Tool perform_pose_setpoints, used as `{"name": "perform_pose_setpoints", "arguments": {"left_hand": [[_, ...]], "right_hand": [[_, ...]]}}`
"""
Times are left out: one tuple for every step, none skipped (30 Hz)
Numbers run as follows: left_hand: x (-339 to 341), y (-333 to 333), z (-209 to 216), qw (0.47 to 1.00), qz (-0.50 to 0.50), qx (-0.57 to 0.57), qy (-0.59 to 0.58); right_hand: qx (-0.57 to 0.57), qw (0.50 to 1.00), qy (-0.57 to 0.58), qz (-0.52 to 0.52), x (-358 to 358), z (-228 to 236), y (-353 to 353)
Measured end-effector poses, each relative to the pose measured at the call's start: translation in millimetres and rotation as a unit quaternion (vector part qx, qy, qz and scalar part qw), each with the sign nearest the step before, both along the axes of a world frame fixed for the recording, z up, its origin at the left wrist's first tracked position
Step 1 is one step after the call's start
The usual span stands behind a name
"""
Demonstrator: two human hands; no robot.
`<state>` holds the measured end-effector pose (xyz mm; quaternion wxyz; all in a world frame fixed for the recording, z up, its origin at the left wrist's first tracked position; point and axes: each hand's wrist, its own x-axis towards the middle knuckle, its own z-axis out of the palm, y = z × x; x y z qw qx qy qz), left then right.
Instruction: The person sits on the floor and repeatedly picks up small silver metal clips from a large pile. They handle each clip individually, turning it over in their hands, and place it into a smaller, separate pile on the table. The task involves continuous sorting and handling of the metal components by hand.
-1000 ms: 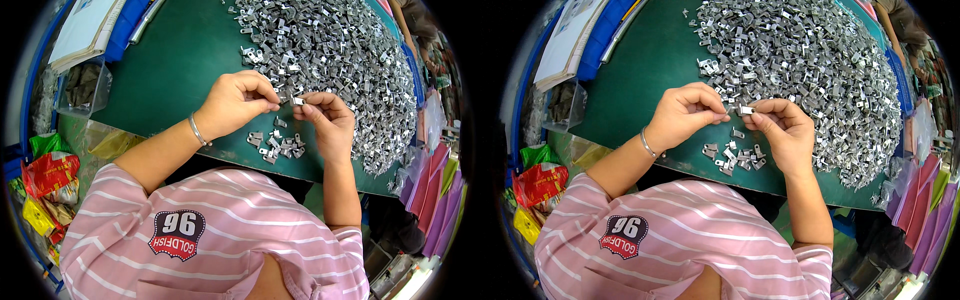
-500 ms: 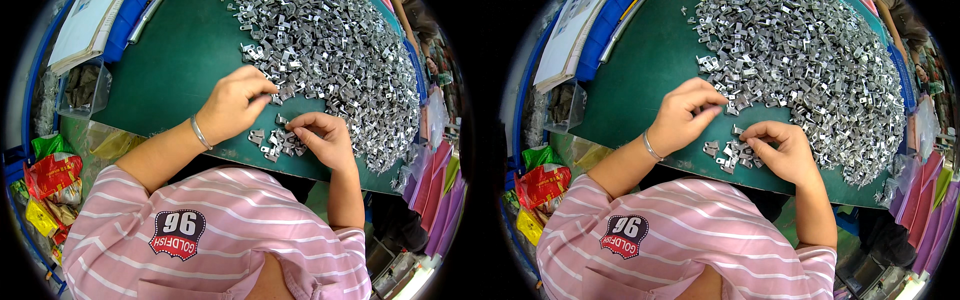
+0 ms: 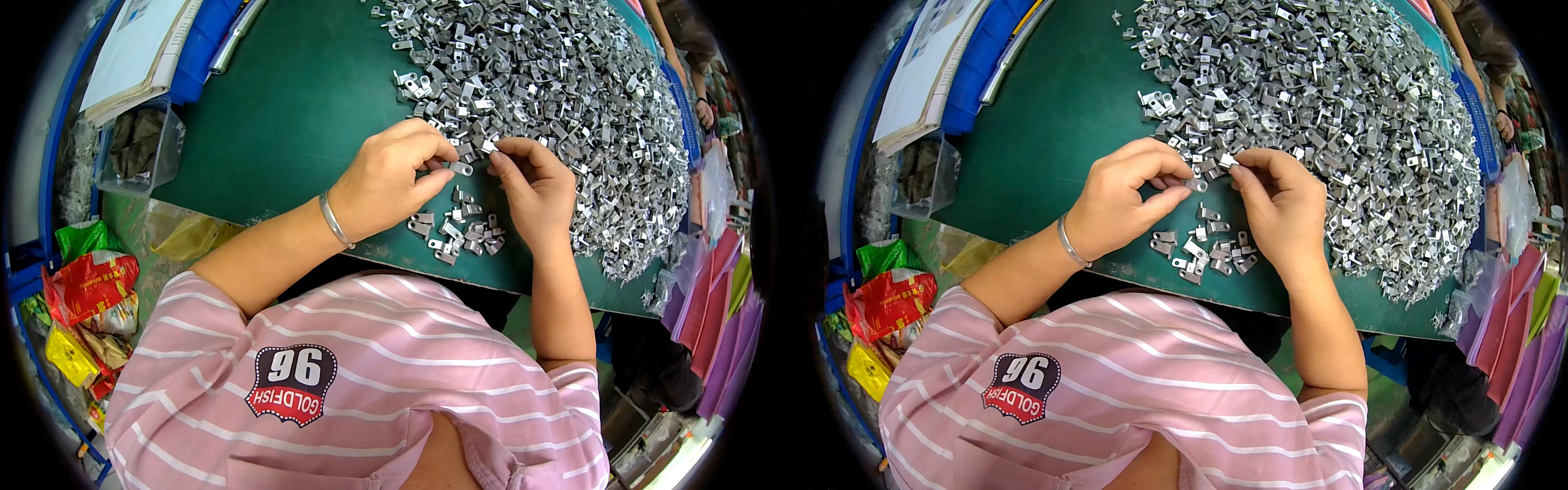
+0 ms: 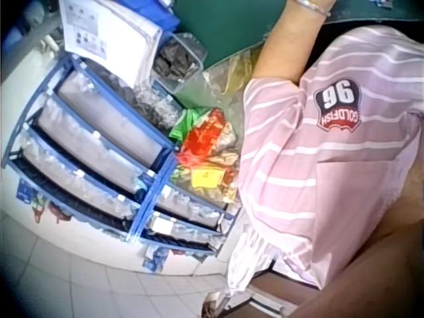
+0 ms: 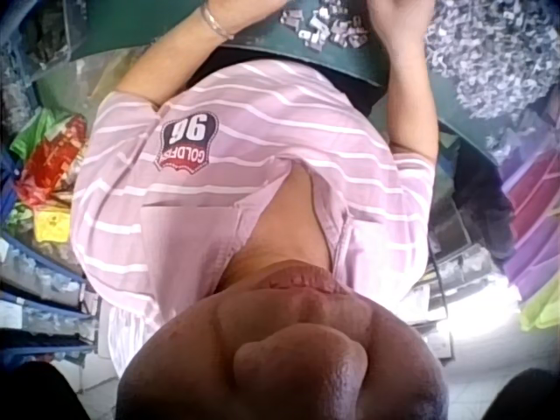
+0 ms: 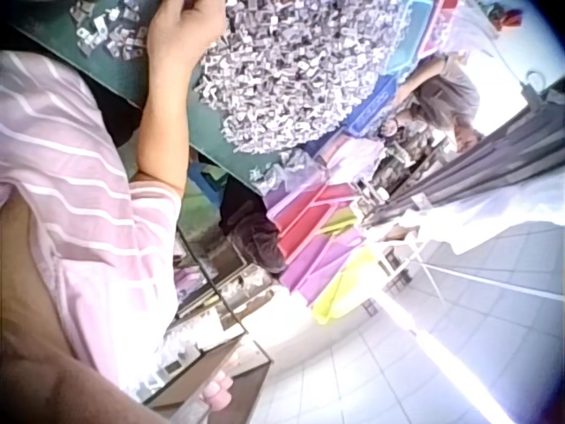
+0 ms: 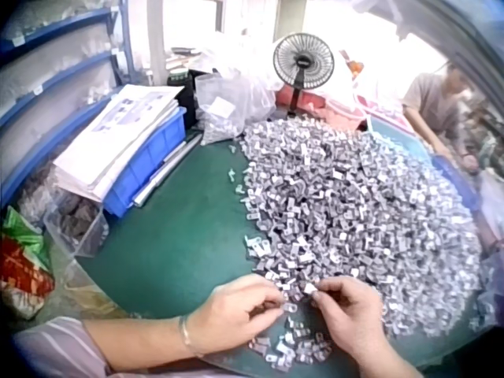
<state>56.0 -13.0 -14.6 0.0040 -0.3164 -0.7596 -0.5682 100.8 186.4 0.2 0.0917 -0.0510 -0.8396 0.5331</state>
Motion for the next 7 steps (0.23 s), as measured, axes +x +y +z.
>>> {"name": "perform_pose_setpoints", "arguments": {"left_hand": [[1,0,2,1.000,0.002,0.007,-0.007],[1,0,3,1.000,0.001,0.009,-0.007],[1,0,4,1.000,0.000,0.011,-0.007],[1,-1,4,1.000,-0.001,0.012,-0.007],[1,-1,5,1.000,-0.005,0.014,0.006],[0,-1,6,1.000,-0.010,0.016,0.018],[0,-2,6,0.999,-0.015,0.018,0.031]], "right_hand": [[-0.063,0.997,-0.043,0.005,1,6,2],[-0.119,0.991,-0.068,0.010,2,8,5],[-0.175,0.980,-0.092,0.015,3,10,9],[-0.229,0.966,-0.115,0.021,5,10,13],[-0.269,0.954,-0.126,0.039,6,8,16],[-0.298,0.943,-0.139,0.049,8,6,19],[-0.327,0.931,-0.152,0.058,9,5,21]]}}
